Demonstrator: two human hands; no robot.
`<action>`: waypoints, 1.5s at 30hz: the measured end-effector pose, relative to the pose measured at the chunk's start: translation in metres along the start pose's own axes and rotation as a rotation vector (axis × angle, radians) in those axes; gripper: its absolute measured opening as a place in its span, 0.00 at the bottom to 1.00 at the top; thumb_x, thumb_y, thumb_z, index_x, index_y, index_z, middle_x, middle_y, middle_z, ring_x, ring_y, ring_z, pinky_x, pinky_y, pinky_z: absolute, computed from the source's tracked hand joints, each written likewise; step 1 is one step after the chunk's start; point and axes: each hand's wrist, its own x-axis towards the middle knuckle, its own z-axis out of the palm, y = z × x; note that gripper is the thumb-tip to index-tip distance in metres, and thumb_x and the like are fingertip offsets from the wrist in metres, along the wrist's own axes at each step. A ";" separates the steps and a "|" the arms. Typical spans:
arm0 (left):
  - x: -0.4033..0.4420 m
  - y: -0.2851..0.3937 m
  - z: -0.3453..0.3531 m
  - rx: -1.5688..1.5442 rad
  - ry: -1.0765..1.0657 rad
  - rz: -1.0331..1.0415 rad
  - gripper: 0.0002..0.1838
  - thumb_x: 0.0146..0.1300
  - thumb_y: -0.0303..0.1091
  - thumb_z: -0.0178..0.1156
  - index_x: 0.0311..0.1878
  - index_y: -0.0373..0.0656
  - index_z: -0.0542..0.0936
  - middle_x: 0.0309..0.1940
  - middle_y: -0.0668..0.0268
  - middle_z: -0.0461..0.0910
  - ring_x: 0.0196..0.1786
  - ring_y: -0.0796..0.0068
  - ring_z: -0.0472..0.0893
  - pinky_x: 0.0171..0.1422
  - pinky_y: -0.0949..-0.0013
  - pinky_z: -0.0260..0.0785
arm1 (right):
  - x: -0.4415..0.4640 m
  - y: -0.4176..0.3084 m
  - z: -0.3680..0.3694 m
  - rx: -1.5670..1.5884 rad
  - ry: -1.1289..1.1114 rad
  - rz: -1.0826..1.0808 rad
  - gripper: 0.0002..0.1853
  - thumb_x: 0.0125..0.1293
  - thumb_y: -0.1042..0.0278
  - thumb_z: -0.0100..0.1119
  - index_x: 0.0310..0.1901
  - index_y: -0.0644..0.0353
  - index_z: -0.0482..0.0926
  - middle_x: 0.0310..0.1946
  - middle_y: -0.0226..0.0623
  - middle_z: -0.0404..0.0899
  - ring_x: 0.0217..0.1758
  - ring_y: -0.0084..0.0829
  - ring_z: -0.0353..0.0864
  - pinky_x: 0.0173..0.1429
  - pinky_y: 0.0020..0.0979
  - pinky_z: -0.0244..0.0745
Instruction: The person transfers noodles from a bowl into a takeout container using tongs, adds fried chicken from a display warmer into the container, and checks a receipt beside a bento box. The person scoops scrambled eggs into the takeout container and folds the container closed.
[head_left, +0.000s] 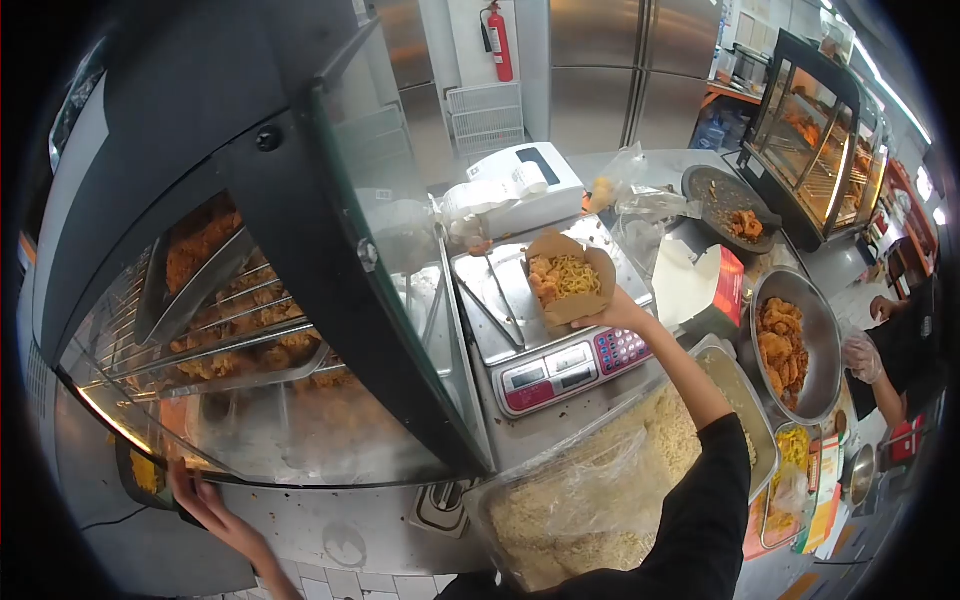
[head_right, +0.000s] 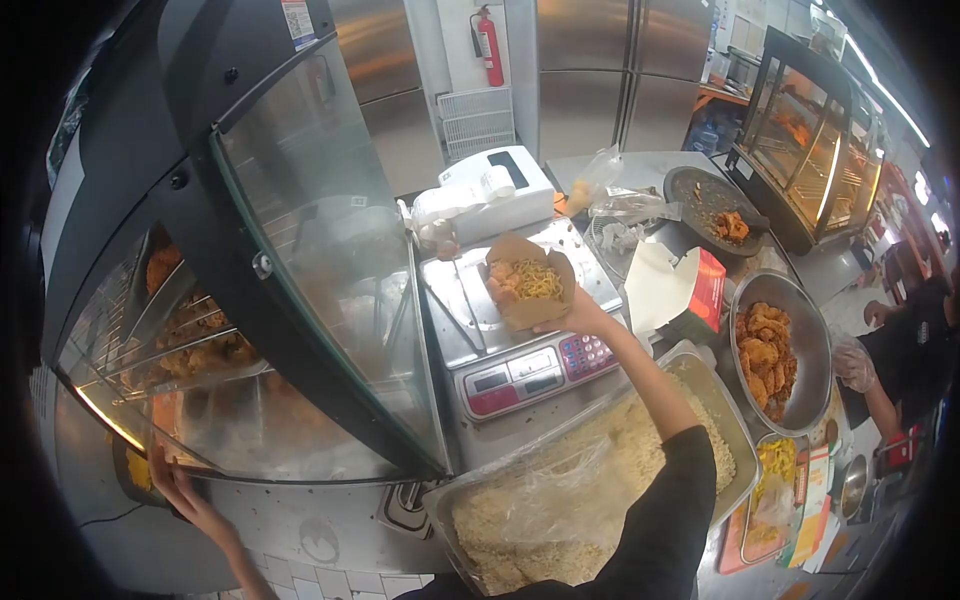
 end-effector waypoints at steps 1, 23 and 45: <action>-0.022 0.016 0.007 -0.091 -0.056 0.124 0.22 0.66 0.38 0.45 0.62 0.47 0.63 0.58 0.57 0.64 0.61 0.61 0.65 0.64 0.57 0.58 | -0.001 0.003 0.005 0.002 -0.006 0.001 0.60 0.35 0.64 0.79 0.67 0.60 0.44 0.63 0.42 0.59 0.64 0.34 0.62 0.65 0.33 0.61; -0.153 0.203 0.281 -1.148 -0.940 -0.991 0.28 0.71 0.54 0.31 0.55 0.40 0.69 0.52 0.65 0.70 0.51 0.71 0.72 0.55 0.66 0.63 | -0.097 -0.054 0.055 0.115 0.542 -0.223 0.61 0.36 0.66 0.78 0.67 0.62 0.40 0.67 0.45 0.44 0.68 0.36 0.53 0.67 0.35 0.58; -0.369 0.257 -0.095 -1.214 -2.709 -1.470 0.25 0.65 0.47 0.48 0.60 0.43 0.66 0.57 0.59 0.70 0.56 0.63 0.73 0.57 0.60 0.70 | -0.598 -0.328 0.290 0.027 1.221 0.354 0.71 0.27 0.57 0.82 0.68 0.62 0.36 0.67 0.44 0.45 0.71 0.37 0.49 0.71 0.36 0.49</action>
